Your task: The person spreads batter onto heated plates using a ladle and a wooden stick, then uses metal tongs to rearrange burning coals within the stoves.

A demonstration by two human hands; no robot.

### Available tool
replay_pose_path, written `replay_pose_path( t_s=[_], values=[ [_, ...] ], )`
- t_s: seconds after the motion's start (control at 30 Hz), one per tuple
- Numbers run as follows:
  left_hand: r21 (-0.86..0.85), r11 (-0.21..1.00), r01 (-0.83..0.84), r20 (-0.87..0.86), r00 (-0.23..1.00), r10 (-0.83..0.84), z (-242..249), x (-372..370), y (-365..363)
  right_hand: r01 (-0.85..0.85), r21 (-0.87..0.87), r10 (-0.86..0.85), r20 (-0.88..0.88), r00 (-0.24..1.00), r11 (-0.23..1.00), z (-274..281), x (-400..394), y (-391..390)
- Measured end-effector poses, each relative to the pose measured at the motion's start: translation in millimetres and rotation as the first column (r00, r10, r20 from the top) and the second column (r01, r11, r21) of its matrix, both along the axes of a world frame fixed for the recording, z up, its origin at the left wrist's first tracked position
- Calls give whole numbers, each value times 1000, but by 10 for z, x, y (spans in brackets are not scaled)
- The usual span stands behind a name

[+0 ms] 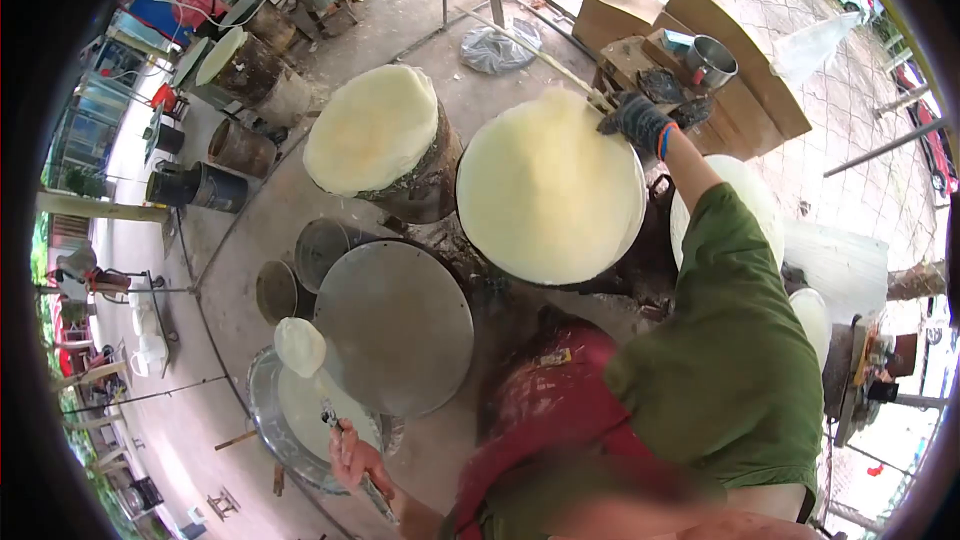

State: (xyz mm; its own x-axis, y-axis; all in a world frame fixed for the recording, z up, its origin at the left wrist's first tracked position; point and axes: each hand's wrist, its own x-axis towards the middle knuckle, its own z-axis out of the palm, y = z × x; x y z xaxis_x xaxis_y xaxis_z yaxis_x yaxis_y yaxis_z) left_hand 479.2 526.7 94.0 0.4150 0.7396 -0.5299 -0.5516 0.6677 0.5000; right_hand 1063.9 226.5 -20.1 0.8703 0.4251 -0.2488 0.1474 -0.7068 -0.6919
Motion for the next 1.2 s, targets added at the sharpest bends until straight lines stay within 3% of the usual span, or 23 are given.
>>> replay_pose_path(
  t_s=[0.03, 0.07, 0.13, 0.17, 0.27, 0.3, 0.4, 0.47, 0.5, 0.53, 0.6, 0.63, 0.7, 0.73, 0.77, 0.8, 0.83, 0.93, 0.97, 1.0, 1.1, 1.2],
  values=[
    [25, 1000, -10, -48, 999, 11, 3, -30, 26, 46, 44, -46, 7, 999, 998, 55, -77, 2],
    [49, 999, -18, -97, 995, 22, 6, -56, 52, 28, -55, -21, 122, 992, 998, 77, -120, 1],
    [70, 958, 277, 221, 933, -285, -22, -171, 135, 25, -264, 67, 332, 941, 964, 222, -240, 17],
    [47, 960, 275, 222, 934, -278, -37, -213, 176, 45, -243, 5, 203, 979, 969, 320, -362, -56],
    [-28, 967, 253, 274, 932, -236, -55, -230, 189, 240, -318, -150, 284, 947, 917, -149, -297, -425],
    [-61, 965, 255, 309, 924, -225, -73, -245, 198, 302, -268, -225, 281, 933, 915, -498, -222, -594],
    [-47, 959, 279, 329, 911, -249, -68, -210, 171, 377, -196, -353, 147, 924, 905, -579, -516, -720],
    [28, 948, 317, 327, 893, -309, -29, -132, 104, 457, 11, -456, -42, 889, 889, -985, -658, -881],
    [66, 988, 141, 98, 984, -147, -16, -62, 33, 451, 15, -451, 73, 889, 892, -670, -956, -775],
    [143, 989, -25, -130, 991, 44, -7, 24, -70, 430, -34, -432, -70, 899, 902, -326, -1174, -693],
    [255, 965, -58, -349, 925, 148, -36, 13, -137, 491, -19, -490, 41, 871, 871, -928, -1257, -877],
    [254, 966, 49, -360, 932, 47, -47, -40, -98, 508, 46, -508, -1, 861, 860, -886, -1364, -872],
    [117, 980, 163, -66, 985, -156, -74, -65, -118, 537, 127, -544, 22, 839, 834, -858, -1533, -790],
    [-10, 977, 214, 254, 945, -204, 20, 83, -202, 516, 166, -516, -47, 855, 840, -787, -1584, -760],
    [-115, 948, 297, 553, 812, -188, 73, 176, -266, 515, 70, -514, -32, 857, 854, -725, -1611, -705],
    [-94, 956, 279, 528, 828, -189, 80, 183, -300, 510, -25, -511, -18, 860, 860, -691, -1625, -657],
    [-70, 963, 262, 505, 841, -192, 85, 184, -335, 509, 30, -510, 82, 856, 860, -823, -1613, -646],
    [-51, 945, 323, 540, 805, -246, 46, 193, -348, 507, 117, -507, -31, 862, 854, -1079, -1502, -666],
    [-51, 933, 356, 567, 779, -266, 23, 176, -340, 517, 321, -518, -91, 851, 793, -1332, -1434, -691],
    [-48, 935, 352, 546, 793, -271, 9, 154, -352, 555, 282, -534, -153, 832, 783, -967, -1456, -648],
    [-19, 935, 354, 510, 808, -296, -13, 124, -355, 510, 189, -505, -77, 860, 839, -684, -1468, -648],
    [-5, 939, 344, 491, 819, -298, -15, 96, -383, 512, 101, -518, 42, 855, 853, -1110, -1422, -669]
  ],
)
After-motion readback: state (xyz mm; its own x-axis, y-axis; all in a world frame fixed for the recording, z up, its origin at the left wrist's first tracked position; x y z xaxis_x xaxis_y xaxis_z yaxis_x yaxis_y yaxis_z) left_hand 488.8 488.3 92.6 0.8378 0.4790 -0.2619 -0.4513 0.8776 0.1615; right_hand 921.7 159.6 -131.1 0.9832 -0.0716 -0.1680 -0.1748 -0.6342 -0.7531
